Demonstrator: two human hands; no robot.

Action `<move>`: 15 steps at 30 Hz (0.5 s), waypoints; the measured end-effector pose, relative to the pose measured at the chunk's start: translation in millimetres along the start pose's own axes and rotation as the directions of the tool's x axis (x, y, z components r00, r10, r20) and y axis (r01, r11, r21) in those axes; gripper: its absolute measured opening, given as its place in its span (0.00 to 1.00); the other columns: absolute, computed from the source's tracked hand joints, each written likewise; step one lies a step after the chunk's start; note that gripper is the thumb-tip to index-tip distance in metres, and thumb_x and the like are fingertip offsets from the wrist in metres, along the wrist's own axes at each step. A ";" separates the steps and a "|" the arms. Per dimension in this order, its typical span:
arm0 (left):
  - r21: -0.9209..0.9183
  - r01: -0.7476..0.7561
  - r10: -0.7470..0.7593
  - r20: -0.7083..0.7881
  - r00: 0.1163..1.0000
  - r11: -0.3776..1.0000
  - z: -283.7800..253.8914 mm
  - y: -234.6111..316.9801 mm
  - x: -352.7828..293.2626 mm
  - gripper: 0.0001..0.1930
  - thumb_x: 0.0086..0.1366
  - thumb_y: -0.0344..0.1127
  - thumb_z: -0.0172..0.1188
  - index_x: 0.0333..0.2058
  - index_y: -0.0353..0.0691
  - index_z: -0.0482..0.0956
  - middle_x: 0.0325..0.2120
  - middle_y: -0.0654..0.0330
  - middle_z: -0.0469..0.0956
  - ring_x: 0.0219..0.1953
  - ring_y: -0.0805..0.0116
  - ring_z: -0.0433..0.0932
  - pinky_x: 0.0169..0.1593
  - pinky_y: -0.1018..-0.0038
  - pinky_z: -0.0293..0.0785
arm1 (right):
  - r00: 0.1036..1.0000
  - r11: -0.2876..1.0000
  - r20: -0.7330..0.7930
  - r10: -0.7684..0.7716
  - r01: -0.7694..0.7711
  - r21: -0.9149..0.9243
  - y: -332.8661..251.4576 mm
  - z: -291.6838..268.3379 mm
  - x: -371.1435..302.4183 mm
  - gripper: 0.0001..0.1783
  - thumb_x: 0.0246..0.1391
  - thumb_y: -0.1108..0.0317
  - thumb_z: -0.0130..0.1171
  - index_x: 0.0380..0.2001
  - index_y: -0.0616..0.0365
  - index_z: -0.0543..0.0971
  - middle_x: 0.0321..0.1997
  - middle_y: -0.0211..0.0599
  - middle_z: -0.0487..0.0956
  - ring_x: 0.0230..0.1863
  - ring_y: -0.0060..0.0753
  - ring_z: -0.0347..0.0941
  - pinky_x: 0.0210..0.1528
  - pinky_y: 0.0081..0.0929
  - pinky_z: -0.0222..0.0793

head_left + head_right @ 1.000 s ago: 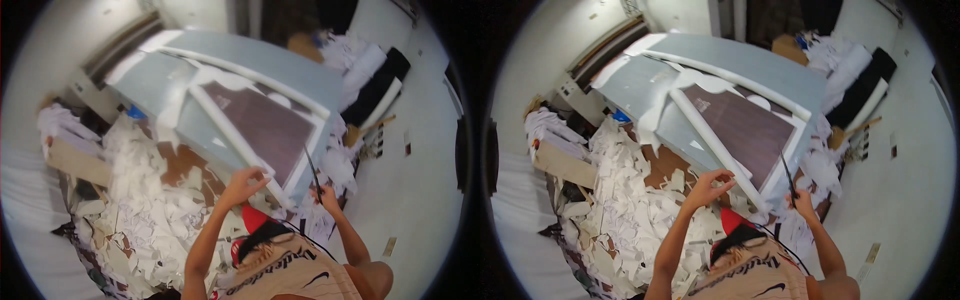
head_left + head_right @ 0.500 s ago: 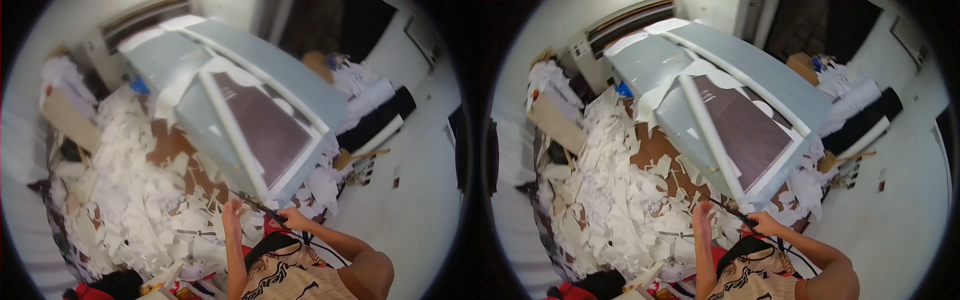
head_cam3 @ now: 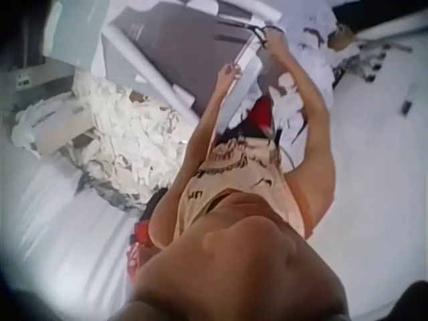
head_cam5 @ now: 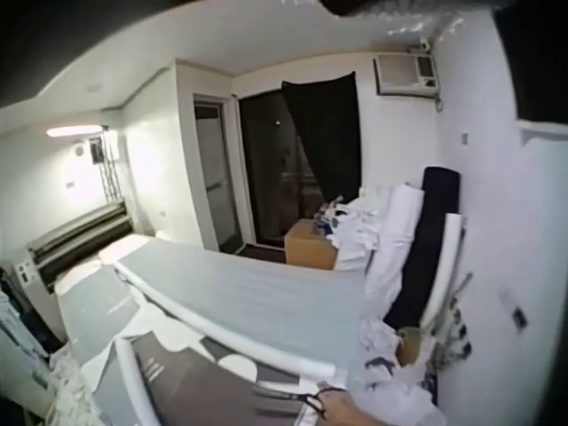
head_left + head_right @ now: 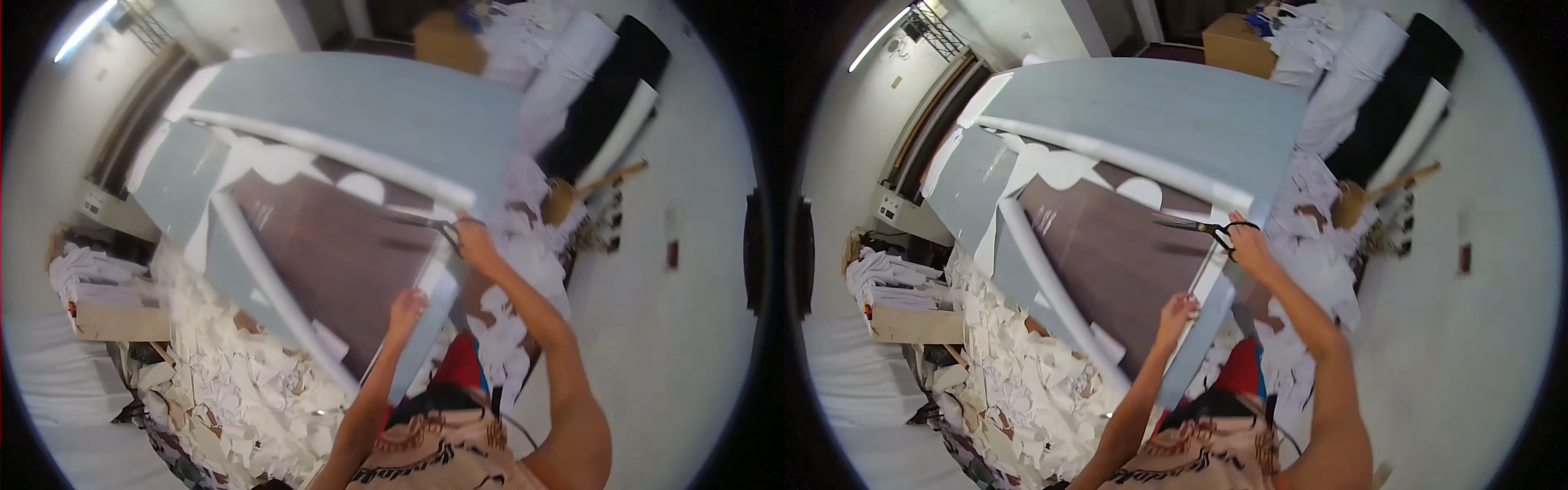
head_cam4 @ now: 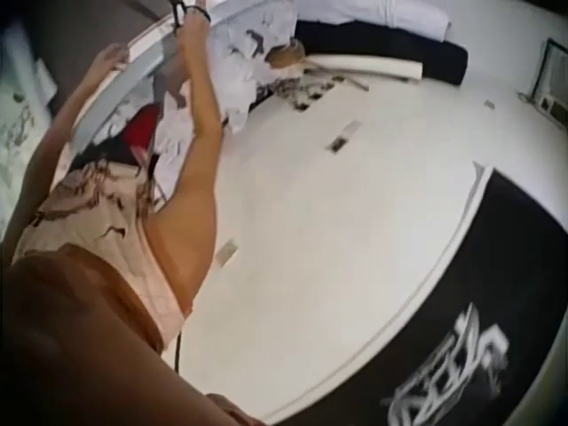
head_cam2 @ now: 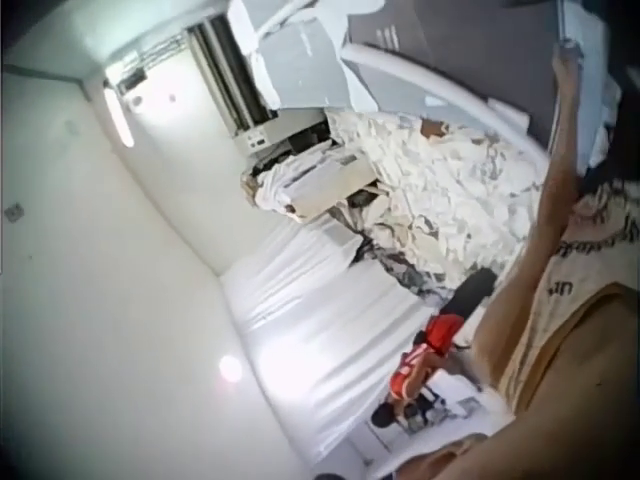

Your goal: Cutting out printed garment pieces from a roll of paper using scissors.

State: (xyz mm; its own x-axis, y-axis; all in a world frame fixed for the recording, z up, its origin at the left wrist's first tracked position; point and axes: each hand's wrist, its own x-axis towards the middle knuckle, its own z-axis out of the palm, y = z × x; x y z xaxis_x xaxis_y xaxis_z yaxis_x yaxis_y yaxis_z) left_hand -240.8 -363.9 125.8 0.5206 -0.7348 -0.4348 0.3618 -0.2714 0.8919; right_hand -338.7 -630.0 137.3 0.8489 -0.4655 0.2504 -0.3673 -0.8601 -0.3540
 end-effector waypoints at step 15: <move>0.544 0.209 0.129 -0.518 0.846 0.813 80.5 -68.3 127.7 0.20 0.63 0.46 0.65 0.41 0.35 0.74 0.28 0.50 0.80 0.32 0.55 0.81 0.38 0.61 0.76 | 0.911 0.911 -0.135 0.390 -0.361 0.197 217.1 -6.6 233.8 0.21 0.42 0.60 0.74 0.32 0.62 0.76 0.31 0.48 0.79 0.35 0.56 0.77 0.39 0.48 0.71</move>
State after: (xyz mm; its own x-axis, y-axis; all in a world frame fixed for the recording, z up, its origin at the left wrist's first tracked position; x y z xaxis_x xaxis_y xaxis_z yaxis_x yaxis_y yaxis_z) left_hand -261.3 -489.2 19.4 0.8874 -0.3347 -0.3170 -0.0181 -0.7124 0.7015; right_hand -222.5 -927.0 124.9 0.5783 -0.7878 0.2120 -0.5662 -0.5747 -0.5908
